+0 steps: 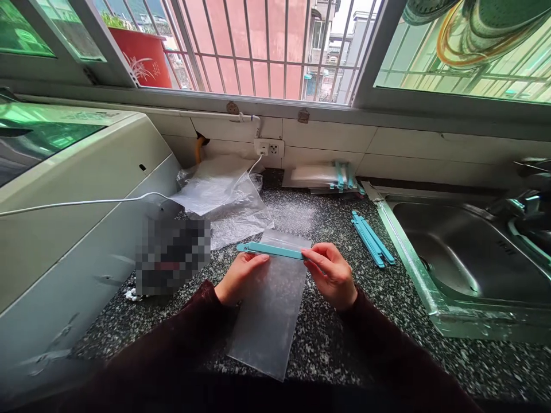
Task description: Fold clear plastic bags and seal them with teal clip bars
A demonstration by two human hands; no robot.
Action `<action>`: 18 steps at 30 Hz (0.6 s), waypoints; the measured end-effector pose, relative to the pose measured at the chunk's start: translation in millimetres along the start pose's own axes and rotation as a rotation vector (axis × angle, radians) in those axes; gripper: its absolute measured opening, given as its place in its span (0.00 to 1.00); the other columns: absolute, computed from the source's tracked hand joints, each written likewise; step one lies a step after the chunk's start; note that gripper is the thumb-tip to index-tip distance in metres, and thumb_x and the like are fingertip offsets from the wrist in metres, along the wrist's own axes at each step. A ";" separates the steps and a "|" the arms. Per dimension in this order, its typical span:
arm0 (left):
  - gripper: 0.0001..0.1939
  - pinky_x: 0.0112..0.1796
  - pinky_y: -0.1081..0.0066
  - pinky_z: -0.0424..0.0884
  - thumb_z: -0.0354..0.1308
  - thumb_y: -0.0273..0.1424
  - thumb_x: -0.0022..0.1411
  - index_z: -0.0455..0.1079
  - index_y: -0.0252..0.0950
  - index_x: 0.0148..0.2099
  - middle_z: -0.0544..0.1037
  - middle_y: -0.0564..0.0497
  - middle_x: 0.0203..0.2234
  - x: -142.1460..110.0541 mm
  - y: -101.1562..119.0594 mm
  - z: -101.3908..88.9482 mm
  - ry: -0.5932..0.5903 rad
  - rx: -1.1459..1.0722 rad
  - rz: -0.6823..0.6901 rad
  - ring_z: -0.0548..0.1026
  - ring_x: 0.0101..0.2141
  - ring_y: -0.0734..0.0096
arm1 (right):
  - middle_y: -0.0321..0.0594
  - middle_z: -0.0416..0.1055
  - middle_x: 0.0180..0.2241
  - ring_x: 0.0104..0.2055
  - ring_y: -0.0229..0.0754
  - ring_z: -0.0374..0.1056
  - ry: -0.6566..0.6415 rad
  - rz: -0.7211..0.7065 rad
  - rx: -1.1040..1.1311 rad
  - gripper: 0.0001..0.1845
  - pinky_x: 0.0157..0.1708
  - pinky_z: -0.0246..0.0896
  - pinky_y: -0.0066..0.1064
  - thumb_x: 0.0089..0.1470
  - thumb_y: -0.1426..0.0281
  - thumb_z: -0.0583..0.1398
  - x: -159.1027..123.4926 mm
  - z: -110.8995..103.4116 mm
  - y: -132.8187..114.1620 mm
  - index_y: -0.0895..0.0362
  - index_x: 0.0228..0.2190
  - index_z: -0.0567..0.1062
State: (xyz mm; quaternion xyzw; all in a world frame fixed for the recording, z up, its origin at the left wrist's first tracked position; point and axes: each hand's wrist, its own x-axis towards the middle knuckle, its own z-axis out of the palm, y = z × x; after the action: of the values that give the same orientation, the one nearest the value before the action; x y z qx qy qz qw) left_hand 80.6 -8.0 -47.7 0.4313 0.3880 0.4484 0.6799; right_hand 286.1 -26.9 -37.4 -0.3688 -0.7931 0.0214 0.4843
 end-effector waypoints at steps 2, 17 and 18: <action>0.18 0.22 0.75 0.52 0.63 0.42 0.42 0.63 0.34 0.18 0.57 0.59 0.12 -0.6 1.4 0.6 0.005 -0.004 0.008 0.57 0.18 0.79 | 0.41 0.65 0.35 0.36 0.38 0.65 -0.010 -0.007 0.001 0.24 0.32 0.66 0.30 0.50 0.82 0.58 -0.2 0.6 0.6 0.49 0.47 0.71; 0.23 0.21 0.74 0.45 0.61 0.47 0.41 0.55 0.35 0.18 0.54 0.60 0.13 -1.0 2.8 1.8 -0.007 0.076 -0.029 0.50 0.17 0.83 | 0.42 0.65 0.34 0.35 0.38 0.65 -0.045 -0.031 -0.064 0.21 0.30 0.67 0.30 0.52 0.80 0.57 1.7 2.5 0.8 0.51 0.47 0.72; 0.23 0.21 0.74 0.45 0.61 0.46 0.42 0.55 0.35 0.18 0.54 0.60 0.13 -0.8 2.1 1.4 -0.011 0.091 -0.025 0.50 0.17 0.83 | 0.42 0.65 0.34 0.35 0.38 0.65 -0.045 -0.029 -0.065 0.21 0.30 0.67 0.30 0.52 0.80 0.57 1.9 2.7 0.7 0.51 0.47 0.72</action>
State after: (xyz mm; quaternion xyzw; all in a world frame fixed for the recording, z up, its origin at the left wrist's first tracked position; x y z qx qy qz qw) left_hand 81.1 -8.6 -45.2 0.4597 0.4095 0.4193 0.6672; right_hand 283.9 -24.4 -37.7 -0.3724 -0.8093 -0.0032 0.4543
